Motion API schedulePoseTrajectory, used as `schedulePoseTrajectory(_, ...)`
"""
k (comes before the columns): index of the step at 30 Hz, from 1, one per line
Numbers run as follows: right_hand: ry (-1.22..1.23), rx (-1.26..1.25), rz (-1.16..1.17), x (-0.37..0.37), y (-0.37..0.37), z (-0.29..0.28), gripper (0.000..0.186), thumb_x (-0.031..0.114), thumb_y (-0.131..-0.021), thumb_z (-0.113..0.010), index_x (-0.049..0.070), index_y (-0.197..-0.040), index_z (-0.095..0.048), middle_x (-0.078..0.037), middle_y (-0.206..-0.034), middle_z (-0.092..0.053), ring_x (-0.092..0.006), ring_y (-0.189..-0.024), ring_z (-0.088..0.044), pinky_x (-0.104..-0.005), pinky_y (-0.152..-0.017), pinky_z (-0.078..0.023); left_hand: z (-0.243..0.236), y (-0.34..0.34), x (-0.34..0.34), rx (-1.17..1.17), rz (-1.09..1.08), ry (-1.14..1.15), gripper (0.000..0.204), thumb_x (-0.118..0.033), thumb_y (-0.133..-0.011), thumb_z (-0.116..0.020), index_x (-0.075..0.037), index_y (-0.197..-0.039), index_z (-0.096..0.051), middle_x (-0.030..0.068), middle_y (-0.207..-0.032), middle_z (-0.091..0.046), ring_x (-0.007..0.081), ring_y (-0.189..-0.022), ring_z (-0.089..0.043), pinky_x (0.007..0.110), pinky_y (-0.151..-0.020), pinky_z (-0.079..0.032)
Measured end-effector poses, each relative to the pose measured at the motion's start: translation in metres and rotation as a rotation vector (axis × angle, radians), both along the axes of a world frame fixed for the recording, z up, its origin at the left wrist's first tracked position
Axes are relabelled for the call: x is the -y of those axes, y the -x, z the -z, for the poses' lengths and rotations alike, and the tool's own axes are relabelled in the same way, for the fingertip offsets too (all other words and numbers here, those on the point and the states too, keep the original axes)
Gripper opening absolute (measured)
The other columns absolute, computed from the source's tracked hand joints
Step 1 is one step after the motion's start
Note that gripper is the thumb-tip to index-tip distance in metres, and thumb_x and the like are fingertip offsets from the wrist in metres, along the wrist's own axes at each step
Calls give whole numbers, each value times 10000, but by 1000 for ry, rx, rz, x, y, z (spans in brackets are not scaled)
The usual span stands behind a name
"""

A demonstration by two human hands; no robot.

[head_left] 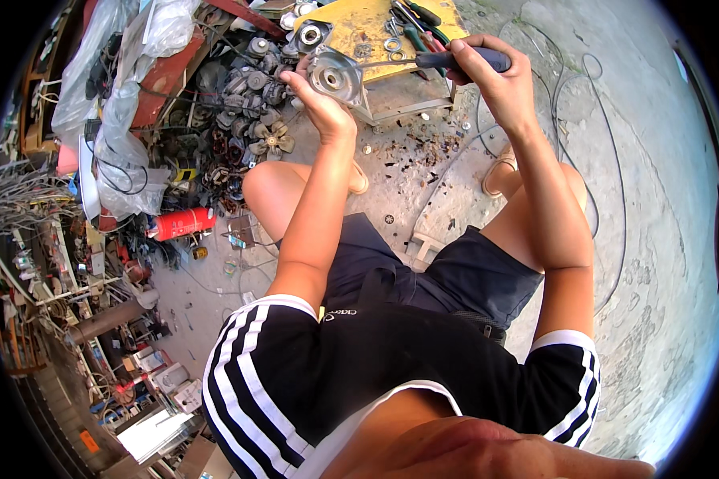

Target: The person disassembles an alternator by using a screwdriver to pry and remove internal components, then collects several screws by hand from the work surface.

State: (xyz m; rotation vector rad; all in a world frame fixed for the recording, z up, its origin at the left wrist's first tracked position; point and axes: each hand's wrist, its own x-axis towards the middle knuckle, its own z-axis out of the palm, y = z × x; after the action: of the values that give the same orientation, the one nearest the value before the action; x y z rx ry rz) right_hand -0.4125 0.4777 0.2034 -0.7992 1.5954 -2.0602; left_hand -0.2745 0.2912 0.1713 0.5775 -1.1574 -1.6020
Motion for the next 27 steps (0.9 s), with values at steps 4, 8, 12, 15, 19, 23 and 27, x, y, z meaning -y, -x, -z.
schedulePoseTrajectory(4, 0, -11, 5, -2, -4, -6, 287, 298, -907, -730, 12, -915, -705, -44, -708, -691, -64, -638, -638, -199, -587, -490, 1, 0, -1, 22, 1, 27, 780, -711, -984, -268, -23, -1279, -486, 95, -1216, -570, 194, -1148, -536, 338, -1010, -420)
schedulePoseTrajectory(8, -2, 14, -30, -6, 0, -5, 282, 290, -907, -732, 10, -929, -704, -53, -729, -699, -71, -645, -644, -207, -598, -501, 2, -4, 6, 30, 44, 107, 766, -707, -986, -264, -27, -1231, -518, 93, -1171, -604, 191, -1108, -562, 338, -993, -436)
schedulePoseTrajectory(12, 55, 59, -72, -6, 6, -2, 282, 261, -939, -678, -18, -974, -692, -75, -820, -702, -104, -710, -670, -237, -660, -540, 2, -7, 15, -15, 178, 86, 772, -703, -986, -256, -24, -1202, -553, 112, -1133, -647, 225, -1072, -608, 368, -962, -484)
schedulePoseTrajectory(15, 61, 72, -102, -8, 7, -2, 267, 262, -932, -691, -3, -965, -698, -64, -801, -699, -98, -702, -666, -232, -654, -535, -2, -10, 17, -10, 294, 43, 795, -712, -979, -242, -23, -1216, -561, 147, -1162, -651, 275, -1092, -617, 428, -963, -504)
schedulePoseTrajectory(19, 34, -44, -147, -13, 7, -6, 250, 259, -914, -722, 12, -950, -704, -53, -775, -693, -87, -698, -665, -221, -653, -527, 7, -16, 39, -28, 343, 30, 829, -742, -958, -246, -25, -1248, -545, 164, -1170, -647, 285, -1111, -612, 435, -965, -503)
schedulePoseTrajectory(23, 93, -99, -131, -14, -2, -10, 234, 249, -908, -725, 18, -940, -707, -32, -789, -685, -87, -717, -669, -221, -663, -524, 4, -13, 36, 0, 289, 18, 861, -750, -953, -243, -6, -1282, -528, 162, -1204, -634, 294, -1138, -600, 439, -982, -490)
schedulePoseTrajectory(27, -5, -252, -96, -15, -4, -8, 192, 215, -887, -741, 29, -920, -712, -9, -805, -681, -67, -722, -617, -236, -675, -502, -9, -13, 25, 12, 258, -4, 886, -743, -958, -235, 24, -1285, -534, 153, -1230, -623, 298, -1144, -595, 445, -992, -478)
